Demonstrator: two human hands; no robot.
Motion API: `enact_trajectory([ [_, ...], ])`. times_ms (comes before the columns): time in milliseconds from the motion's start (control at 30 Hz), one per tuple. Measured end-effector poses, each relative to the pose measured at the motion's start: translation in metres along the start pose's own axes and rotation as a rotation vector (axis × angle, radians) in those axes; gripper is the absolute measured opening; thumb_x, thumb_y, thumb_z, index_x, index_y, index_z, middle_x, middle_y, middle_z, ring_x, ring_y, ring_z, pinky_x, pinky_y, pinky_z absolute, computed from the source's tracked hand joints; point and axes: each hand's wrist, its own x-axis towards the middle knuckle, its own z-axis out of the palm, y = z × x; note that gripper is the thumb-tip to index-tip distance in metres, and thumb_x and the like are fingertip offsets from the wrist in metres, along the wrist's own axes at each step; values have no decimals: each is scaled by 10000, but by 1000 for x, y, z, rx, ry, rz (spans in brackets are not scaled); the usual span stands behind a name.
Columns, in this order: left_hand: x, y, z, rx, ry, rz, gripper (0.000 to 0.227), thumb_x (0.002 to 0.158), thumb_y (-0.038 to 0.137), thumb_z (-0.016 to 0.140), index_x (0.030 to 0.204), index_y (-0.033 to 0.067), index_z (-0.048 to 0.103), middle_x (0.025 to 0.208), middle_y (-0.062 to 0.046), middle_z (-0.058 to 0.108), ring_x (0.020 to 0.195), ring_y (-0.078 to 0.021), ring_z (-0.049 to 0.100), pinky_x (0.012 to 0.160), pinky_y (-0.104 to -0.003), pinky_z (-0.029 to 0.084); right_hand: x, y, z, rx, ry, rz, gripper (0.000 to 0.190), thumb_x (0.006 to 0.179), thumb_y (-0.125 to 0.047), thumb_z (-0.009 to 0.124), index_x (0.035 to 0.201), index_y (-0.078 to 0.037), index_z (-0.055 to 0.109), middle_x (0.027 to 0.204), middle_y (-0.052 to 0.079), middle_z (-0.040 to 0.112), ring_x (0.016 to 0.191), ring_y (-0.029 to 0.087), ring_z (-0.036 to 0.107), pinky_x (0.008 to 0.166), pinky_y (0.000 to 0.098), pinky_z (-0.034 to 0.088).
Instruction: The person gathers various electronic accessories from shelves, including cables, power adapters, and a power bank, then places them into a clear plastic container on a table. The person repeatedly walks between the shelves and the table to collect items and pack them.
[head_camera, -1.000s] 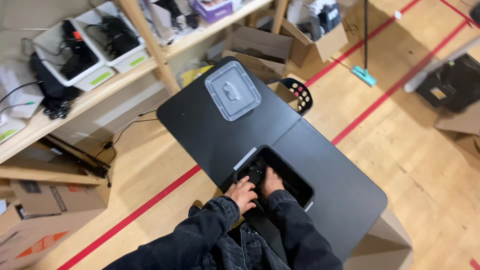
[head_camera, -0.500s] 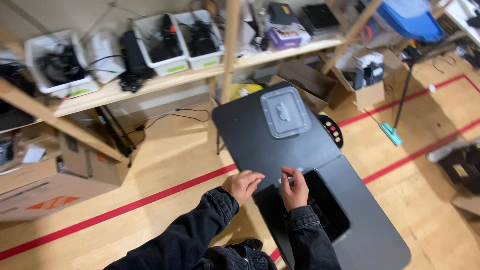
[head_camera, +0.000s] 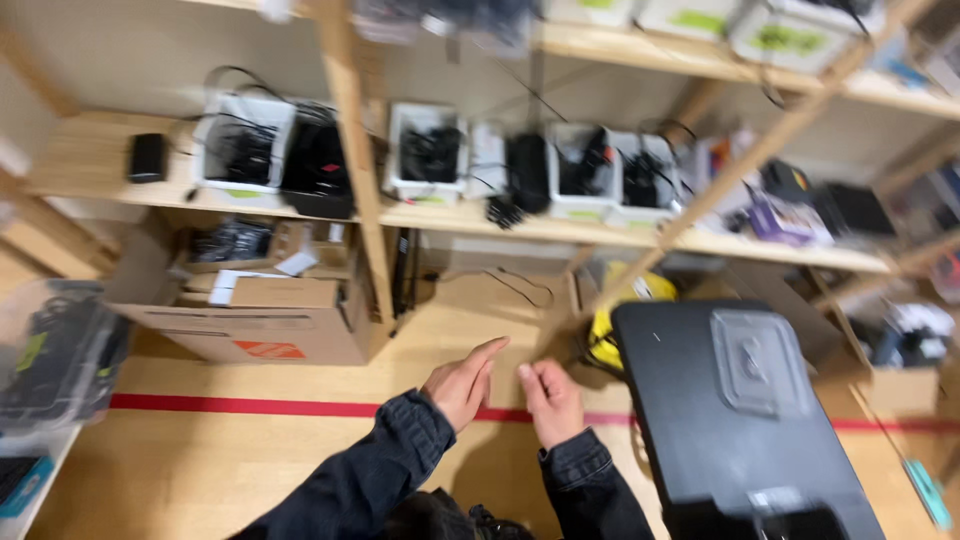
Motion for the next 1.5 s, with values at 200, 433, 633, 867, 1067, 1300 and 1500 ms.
enact_trajectory([
  [200,-70,-94,-101,-175,422,272,580,642,-139,367,1049,78,718,1444,-167,595,1352,-337,571,1179,-438,406,32,-99,127,153,-427,-87,602,1047,-444,446,537,-133,522,517,-32,522,510,102,491,560,286,403],
  [433,-176,-137,-187,-252,686,-491,445,1044,267,378,1423,208,603,437,23,560,408,-111,547,531,-275,564,64,-158,273,263,-687,-432,258,1013,-204,618,771,-117,598,780,9,594,754,153,567,751,297,455],
  [633,-203,-202,-226,-258,949,-348,591,754,-103,323,1207,136,618,1585,-78,532,1185,-200,725,815,-317,597,98,-195,379,339,-905,-501,312,1035,-232,590,746,-115,599,870,37,605,816,152,629,789,286,502],
  [867,-175,-266,-313,-256,1014,-591,402,1047,251,397,1334,133,652,879,-5,730,601,-123,715,616,-263,567,180,-206,517,426,-963,-570,227,1023,-169,625,803,-122,596,796,11,557,754,162,529,737,298,429],
  [1067,-131,-301,-381,-124,990,-656,351,1030,305,478,979,140,783,529,38,746,545,-72,718,718,-243,601,241,-213,602,254,-1004,-338,166,991,-207,682,837,-147,662,806,-16,614,749,136,555,756,310,471],
  [1300,-66,-356,-437,19,1012,-138,548,1022,264,550,492,129,585,1101,-60,800,1167,-298,690,1039,-481,499,290,-214,630,250,-884,-253,45,966,-178,678,968,-143,707,889,-7,705,769,117,610,752,279,515],
  [1500,-21,-412,-474,-183,761,-334,428,1052,307,441,906,119,796,915,-41,774,853,-175,757,848,-339,633,378,-174,637,-95,-485,-7,217,960,-256,682,1167,-199,705,1115,6,736,858,177,664,770,345,552],
])
